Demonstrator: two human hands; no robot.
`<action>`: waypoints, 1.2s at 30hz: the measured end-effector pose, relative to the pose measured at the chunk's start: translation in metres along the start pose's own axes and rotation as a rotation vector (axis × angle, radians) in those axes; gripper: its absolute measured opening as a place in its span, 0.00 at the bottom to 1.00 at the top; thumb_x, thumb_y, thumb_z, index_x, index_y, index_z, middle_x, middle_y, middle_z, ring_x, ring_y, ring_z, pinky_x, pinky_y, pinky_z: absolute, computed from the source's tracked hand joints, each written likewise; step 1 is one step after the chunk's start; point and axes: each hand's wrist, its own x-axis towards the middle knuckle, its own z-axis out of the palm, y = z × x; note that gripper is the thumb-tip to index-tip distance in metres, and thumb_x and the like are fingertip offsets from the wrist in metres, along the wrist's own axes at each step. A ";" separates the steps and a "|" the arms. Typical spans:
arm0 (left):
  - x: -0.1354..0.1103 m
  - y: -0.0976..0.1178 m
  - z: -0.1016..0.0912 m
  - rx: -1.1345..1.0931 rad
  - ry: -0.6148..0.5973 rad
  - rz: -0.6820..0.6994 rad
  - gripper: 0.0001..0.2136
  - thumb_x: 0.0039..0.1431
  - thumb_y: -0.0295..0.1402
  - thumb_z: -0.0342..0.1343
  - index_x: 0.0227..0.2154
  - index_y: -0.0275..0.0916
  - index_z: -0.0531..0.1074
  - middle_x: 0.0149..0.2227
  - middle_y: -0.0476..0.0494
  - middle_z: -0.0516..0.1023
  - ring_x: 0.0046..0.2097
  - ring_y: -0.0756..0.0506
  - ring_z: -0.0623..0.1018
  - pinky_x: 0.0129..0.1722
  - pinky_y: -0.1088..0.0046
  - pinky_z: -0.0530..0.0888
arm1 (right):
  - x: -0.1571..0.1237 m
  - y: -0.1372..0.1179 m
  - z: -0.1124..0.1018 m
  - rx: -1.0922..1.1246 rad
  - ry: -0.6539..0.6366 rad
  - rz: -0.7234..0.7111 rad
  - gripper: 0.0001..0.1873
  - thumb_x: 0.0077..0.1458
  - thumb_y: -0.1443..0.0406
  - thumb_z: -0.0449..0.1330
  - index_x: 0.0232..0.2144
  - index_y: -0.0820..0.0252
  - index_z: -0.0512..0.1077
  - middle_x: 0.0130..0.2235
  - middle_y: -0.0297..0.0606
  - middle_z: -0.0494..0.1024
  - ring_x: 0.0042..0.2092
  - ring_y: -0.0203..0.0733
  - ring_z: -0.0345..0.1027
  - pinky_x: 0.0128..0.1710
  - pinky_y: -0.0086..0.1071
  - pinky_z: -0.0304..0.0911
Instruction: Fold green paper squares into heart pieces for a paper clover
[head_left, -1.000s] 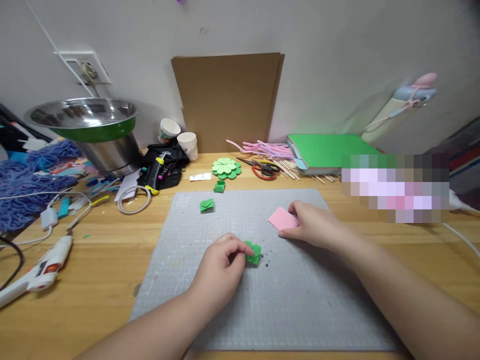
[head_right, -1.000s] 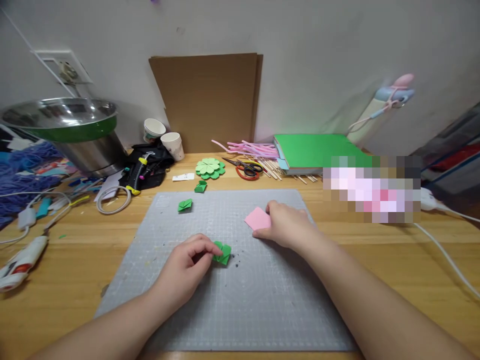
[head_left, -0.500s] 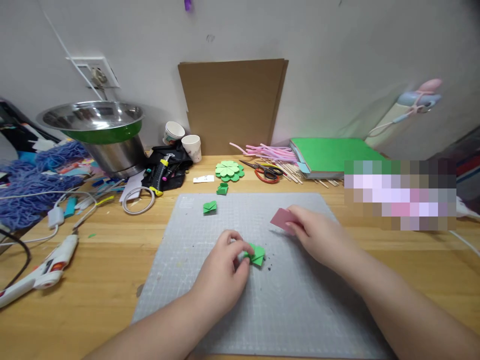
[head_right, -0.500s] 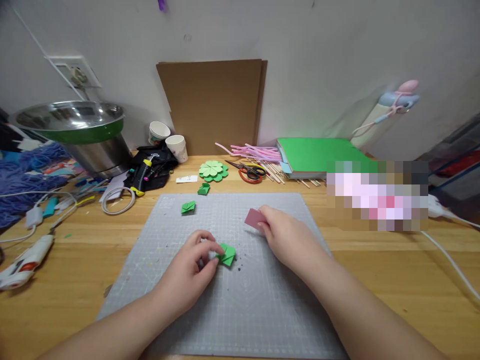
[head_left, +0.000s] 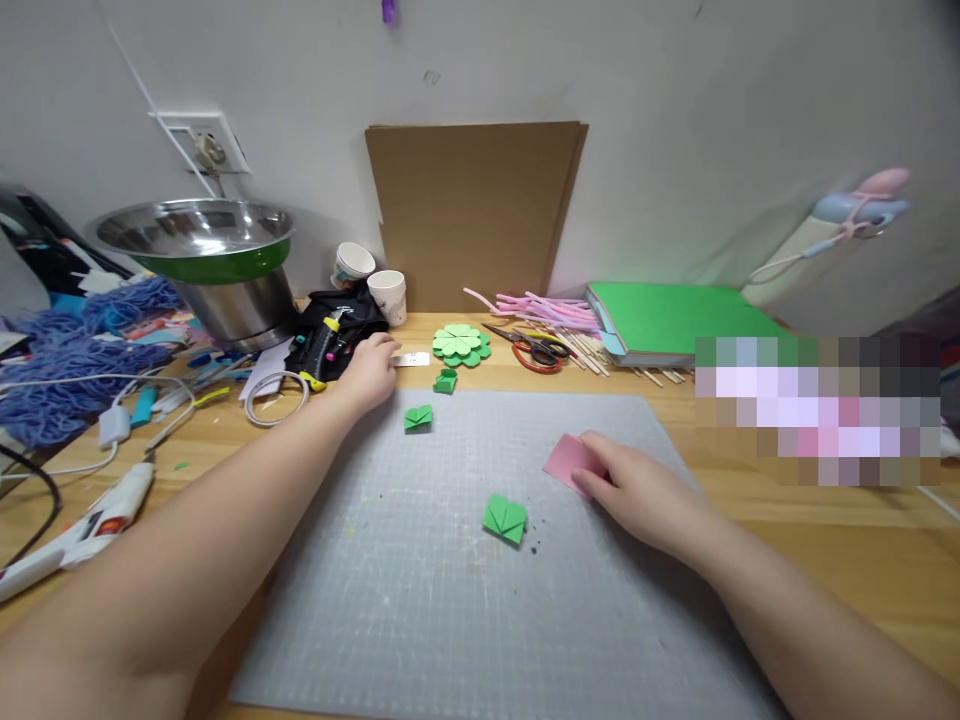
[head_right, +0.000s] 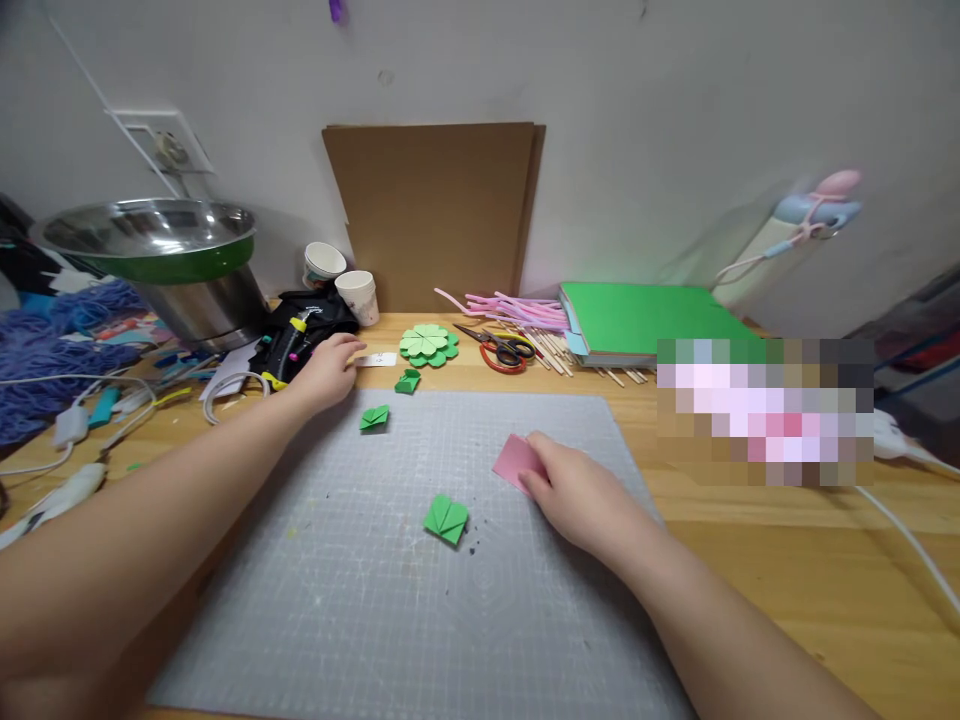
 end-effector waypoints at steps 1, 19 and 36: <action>0.001 -0.001 0.006 0.016 -0.022 0.042 0.14 0.62 0.36 0.53 0.49 0.38 0.67 0.51 0.39 0.70 0.47 0.42 0.74 0.45 0.58 0.73 | 0.000 0.000 0.000 0.007 0.000 -0.001 0.08 0.57 0.63 0.50 0.27 0.55 0.56 0.29 0.33 0.72 0.31 0.41 0.65 0.26 0.29 0.49; -0.025 0.019 0.013 0.227 -0.105 0.070 0.17 0.62 0.38 0.52 0.52 0.38 0.65 0.53 0.39 0.68 0.50 0.41 0.72 0.47 0.55 0.71 | 0.001 -0.002 -0.001 0.017 -0.008 0.019 0.08 0.57 0.63 0.51 0.26 0.56 0.56 0.29 0.33 0.72 0.30 0.40 0.64 0.25 0.29 0.49; -0.033 0.017 0.020 0.132 -0.027 -0.046 0.24 0.62 0.47 0.41 0.57 0.45 0.64 0.51 0.37 0.70 0.55 0.37 0.67 0.58 0.52 0.53 | -0.002 -0.006 -0.006 0.091 0.072 -0.038 0.09 0.57 0.62 0.51 0.25 0.56 0.59 0.26 0.32 0.71 0.28 0.39 0.64 0.25 0.29 0.50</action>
